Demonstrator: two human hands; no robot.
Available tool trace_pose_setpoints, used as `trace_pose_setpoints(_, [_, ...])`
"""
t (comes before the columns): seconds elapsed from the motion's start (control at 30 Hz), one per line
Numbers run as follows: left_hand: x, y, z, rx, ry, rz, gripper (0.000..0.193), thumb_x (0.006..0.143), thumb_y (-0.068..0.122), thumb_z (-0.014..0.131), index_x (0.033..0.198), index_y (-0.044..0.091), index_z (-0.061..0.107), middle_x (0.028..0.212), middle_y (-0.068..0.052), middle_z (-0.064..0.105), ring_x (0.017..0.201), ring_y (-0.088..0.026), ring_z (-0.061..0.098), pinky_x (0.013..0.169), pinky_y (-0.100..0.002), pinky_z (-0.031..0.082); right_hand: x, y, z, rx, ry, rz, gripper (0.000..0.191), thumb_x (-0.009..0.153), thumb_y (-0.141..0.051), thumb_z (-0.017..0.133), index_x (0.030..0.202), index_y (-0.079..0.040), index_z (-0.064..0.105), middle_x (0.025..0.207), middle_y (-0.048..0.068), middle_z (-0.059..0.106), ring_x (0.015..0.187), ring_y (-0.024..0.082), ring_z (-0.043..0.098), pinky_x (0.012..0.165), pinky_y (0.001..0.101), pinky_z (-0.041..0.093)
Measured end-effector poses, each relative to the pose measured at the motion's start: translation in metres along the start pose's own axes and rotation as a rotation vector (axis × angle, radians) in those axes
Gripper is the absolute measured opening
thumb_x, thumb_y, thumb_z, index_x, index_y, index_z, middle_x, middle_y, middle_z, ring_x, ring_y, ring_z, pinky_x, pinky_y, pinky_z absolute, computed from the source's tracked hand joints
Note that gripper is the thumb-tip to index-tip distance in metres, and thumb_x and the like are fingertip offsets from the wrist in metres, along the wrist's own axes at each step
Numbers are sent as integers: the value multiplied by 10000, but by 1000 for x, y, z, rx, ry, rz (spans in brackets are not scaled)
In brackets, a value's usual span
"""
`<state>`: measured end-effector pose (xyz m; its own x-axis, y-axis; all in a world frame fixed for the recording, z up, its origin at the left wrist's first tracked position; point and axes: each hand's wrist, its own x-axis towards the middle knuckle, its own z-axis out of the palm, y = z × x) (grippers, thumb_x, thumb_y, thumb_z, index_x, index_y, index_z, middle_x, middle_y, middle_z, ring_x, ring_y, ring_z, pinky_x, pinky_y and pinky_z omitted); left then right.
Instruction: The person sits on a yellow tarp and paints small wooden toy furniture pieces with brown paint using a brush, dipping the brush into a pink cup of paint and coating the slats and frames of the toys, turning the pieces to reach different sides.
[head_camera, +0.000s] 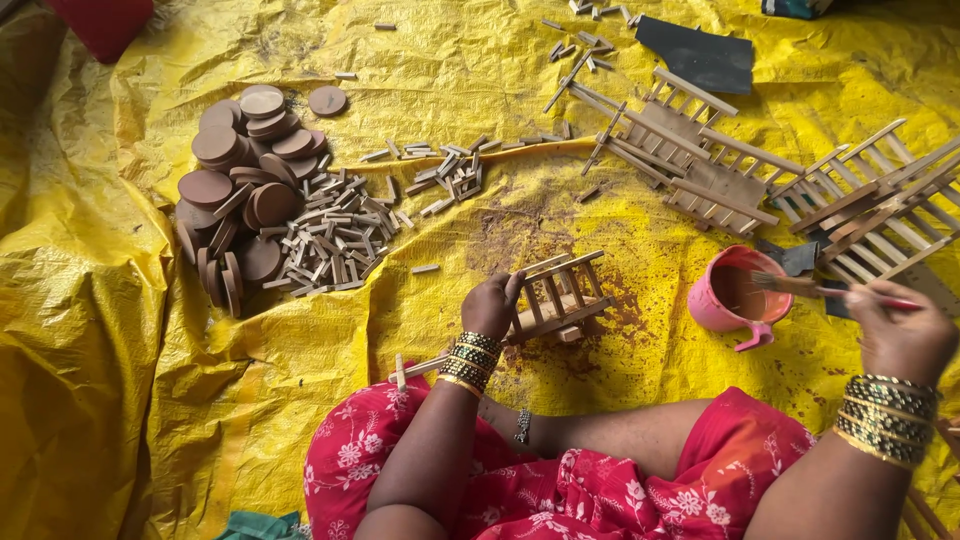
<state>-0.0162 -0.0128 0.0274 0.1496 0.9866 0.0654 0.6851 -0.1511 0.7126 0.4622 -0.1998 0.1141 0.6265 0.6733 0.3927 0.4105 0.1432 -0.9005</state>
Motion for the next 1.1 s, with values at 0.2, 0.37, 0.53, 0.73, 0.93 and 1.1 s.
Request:
trace_pose_setpoints(0.2, [9,-13,16,-33,-3,-40,470,995,532,546,961,123,776,726,-134,704,698,-347,682,628,-469,521,22,42,8,-210,66,-230,238,1011,95,752,860,42,576,880,88,641,797,150,605,760,343,565])
trace_pose_setpoints(0.37, [14,-15,30,-75,47,36,426,1016,483,560,989,128,794,751,-148,713,678,-337,682,617,-456,523,28,58,-6,443,370,170,239,1094,-57,679,1252,-45,501,1035,178,702,756,284,715,655,430,617])
trace_pose_setpoints(0.53, [13,1,23,-49,22,11,446,1032,488,537,980,132,800,688,-99,708,578,-258,662,542,-408,508,27,52,-10,506,607,453,227,993,-231,618,1158,-129,500,961,155,747,784,295,766,701,464,701])
trace_pose_setpoints(0.73, [16,-5,23,-43,41,25,452,1029,507,529,998,147,801,608,-77,681,540,-230,658,537,-391,505,30,69,-6,924,381,586,242,1091,-183,708,1209,6,615,1082,151,708,995,307,716,872,465,670])
trace_pose_setpoints(0.93, [12,-10,18,-53,75,53,501,1015,544,534,899,135,797,623,-75,662,559,-259,632,528,-411,489,20,63,19,691,258,414,144,1149,-76,753,1184,5,639,1050,130,713,913,236,701,903,407,669])
trace_pose_setpoints(1.1, [13,-11,13,-20,-5,-11,520,1042,540,459,905,153,779,607,-72,652,529,-254,617,512,-414,478,9,55,32,710,277,378,106,1109,-18,727,1119,11,626,988,148,694,833,243,686,837,406,686])
